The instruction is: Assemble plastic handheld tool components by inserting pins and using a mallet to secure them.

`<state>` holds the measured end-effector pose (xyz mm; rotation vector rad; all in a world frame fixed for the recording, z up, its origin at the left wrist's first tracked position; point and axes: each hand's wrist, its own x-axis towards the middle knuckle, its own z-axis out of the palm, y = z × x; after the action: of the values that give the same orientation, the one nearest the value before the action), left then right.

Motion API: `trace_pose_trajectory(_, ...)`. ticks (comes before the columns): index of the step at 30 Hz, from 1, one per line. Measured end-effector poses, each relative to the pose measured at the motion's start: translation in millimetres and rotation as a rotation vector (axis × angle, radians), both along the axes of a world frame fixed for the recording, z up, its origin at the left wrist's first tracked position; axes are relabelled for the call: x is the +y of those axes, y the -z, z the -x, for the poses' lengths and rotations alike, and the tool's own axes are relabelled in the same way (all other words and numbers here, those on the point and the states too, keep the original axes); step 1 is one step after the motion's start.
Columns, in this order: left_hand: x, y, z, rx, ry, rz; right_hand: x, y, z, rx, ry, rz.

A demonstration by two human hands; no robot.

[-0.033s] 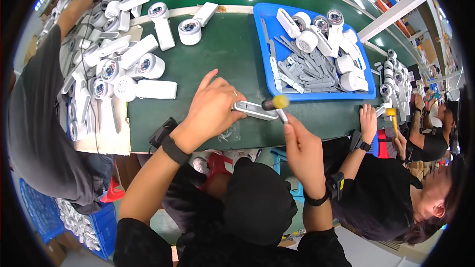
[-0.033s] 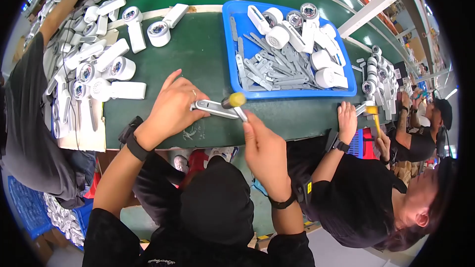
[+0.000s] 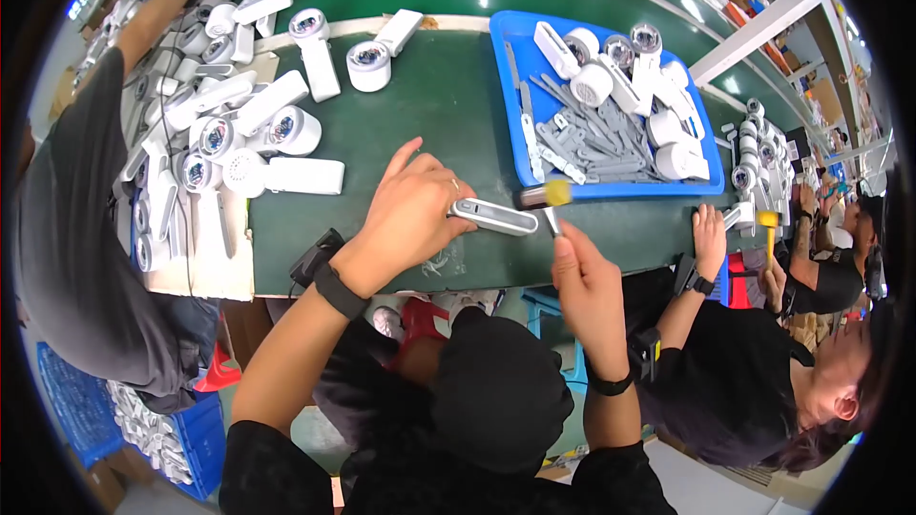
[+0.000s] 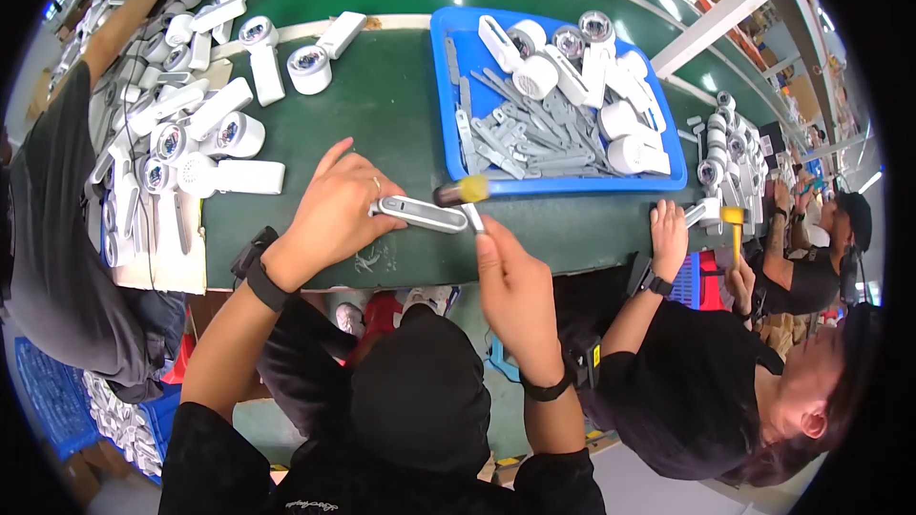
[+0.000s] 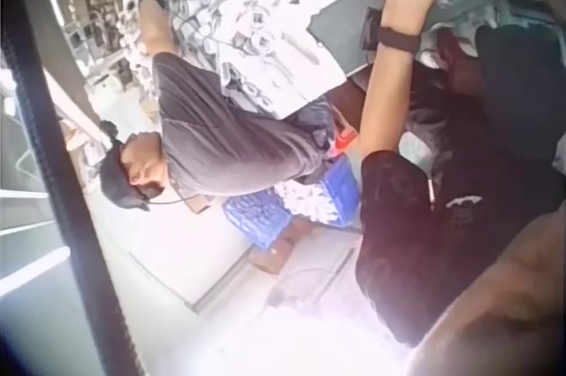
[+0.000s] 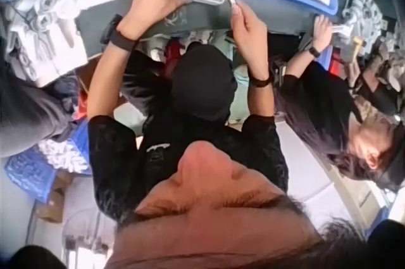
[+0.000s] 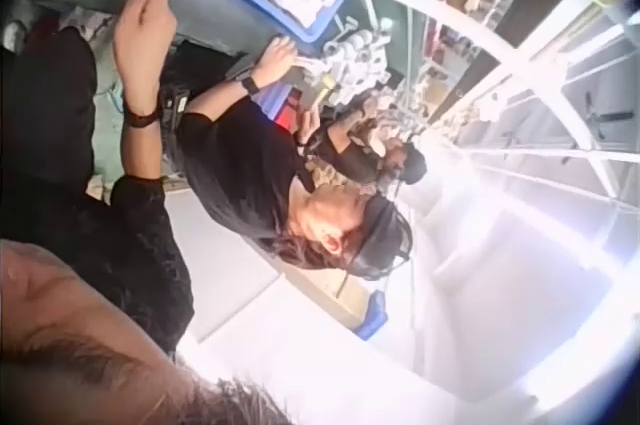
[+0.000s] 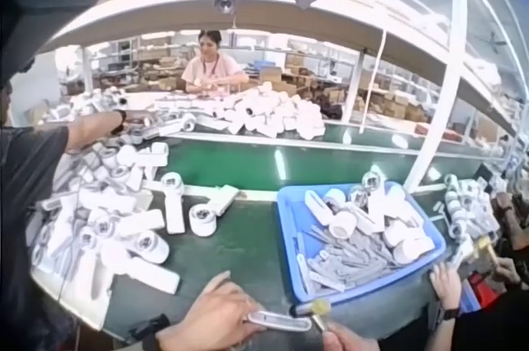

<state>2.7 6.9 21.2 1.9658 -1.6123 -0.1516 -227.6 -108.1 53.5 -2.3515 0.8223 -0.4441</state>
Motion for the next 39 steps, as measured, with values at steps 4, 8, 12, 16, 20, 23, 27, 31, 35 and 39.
trace_pose_trajectory(4, -0.5, -11.8, -8.1, -0.014, 0.003, -0.061, -29.1, 23.5, -3.1, -0.394, 0.126, -0.911)
trace_pose_trajectory(8, -3.4, -26.6, -24.0, 0.168, -0.085, -0.235, -53.2, 42.9, -5.8, -0.508, 0.097, -0.969)
trace_pose_trajectory(12, -5.7, -57.8, -46.7, 0.397, -0.113, -0.383, -62.9, 56.0, -3.9, -0.573, 0.093, -1.074)
trace_pose_trajectory(16, -19.5, -83.9, -84.9, 0.395, -0.219, -0.413, -63.4, 59.9, 0.8, -0.597, 0.101, -1.054)
trace_pose_trajectory(20, -50.4, -112.6, -153.4, 0.065, -0.360, -0.265, -64.1, 55.6, -0.4, -0.504, 0.078, -0.989)
trace_pose_trajectory(23, -81.1, -111.6, -219.7, -0.041, -0.544, -0.192, -61.7, 55.4, -3.4, -0.451, 0.070, -0.949)
trace_pose_trajectory(27, -132.5, -78.4, -273.7, -0.220, -0.778, -0.222, -61.4, 53.9, -2.2, -0.430, 0.078, -0.944)
trace_pose_trajectory(31, -161.1, -47.8, -326.1, -0.195, -0.909, -0.355, -58.2, 49.9, -1.7, -0.419, 0.077, -0.940)
trace_pose_trajectory(35, -175.7, -15.8, -351.3, -0.202, -0.925, -0.326, -60.0, 46.2, 4.1, -0.392, 0.077, -0.895)
trace_pose_trajectory(39, -172.9, -15.0, -349.4, -0.221, -0.879, -0.302, -62.6, 48.5, 3.0, -0.398, 0.088, -0.907)
